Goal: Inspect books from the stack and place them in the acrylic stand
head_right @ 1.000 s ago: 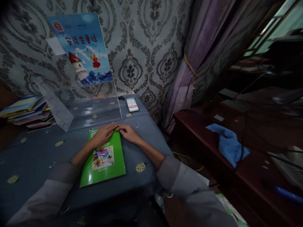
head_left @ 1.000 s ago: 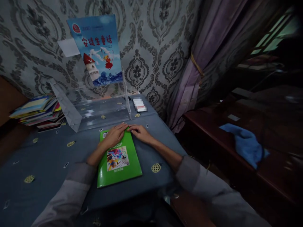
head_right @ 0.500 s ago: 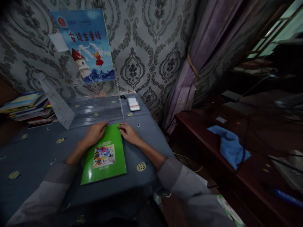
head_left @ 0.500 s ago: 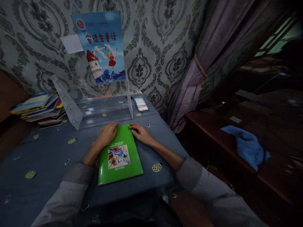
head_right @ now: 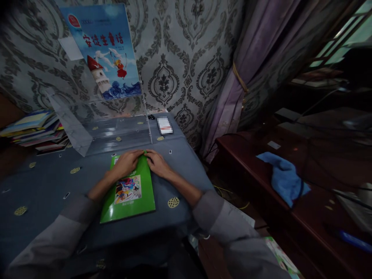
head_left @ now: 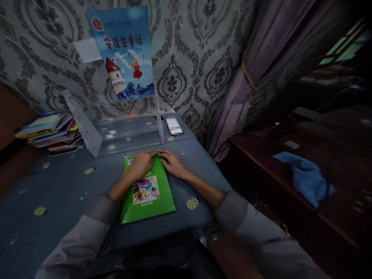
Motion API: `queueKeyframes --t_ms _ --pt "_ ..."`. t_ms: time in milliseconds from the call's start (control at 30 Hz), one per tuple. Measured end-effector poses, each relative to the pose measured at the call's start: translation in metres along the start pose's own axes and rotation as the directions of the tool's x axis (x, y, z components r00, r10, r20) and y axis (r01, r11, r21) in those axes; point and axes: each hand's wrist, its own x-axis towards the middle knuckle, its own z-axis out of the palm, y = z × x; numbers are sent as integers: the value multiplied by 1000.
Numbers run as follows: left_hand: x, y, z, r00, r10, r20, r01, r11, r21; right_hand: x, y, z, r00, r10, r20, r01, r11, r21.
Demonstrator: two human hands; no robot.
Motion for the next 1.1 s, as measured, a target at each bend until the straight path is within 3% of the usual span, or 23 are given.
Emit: queueKeyframes --t_ms 133,300,500,800,1100 --pt "15 -9 19 997 76 -15 -77 985 -154 0 -1 -2 1000 3 -19 -3 1000 -21" --pt "15 -22 30 992 123 -22 -125 970 -207 -8 -12 -6 1000 -7 13 8 998 -62" --pt "11 -25 32 993 108 -41 -115 960 -254 -35 -30 -4 994 -61 94 76 985 -158" --pt "12 -28 33 995 86 -58 -99 954 -282 6 -18 -3 991 -51 121 60 996 -67" --pt "6 -20 27 989 148 -27 -150 945 -292 -18 -17 -1 988 -96 118 108 990 -96"
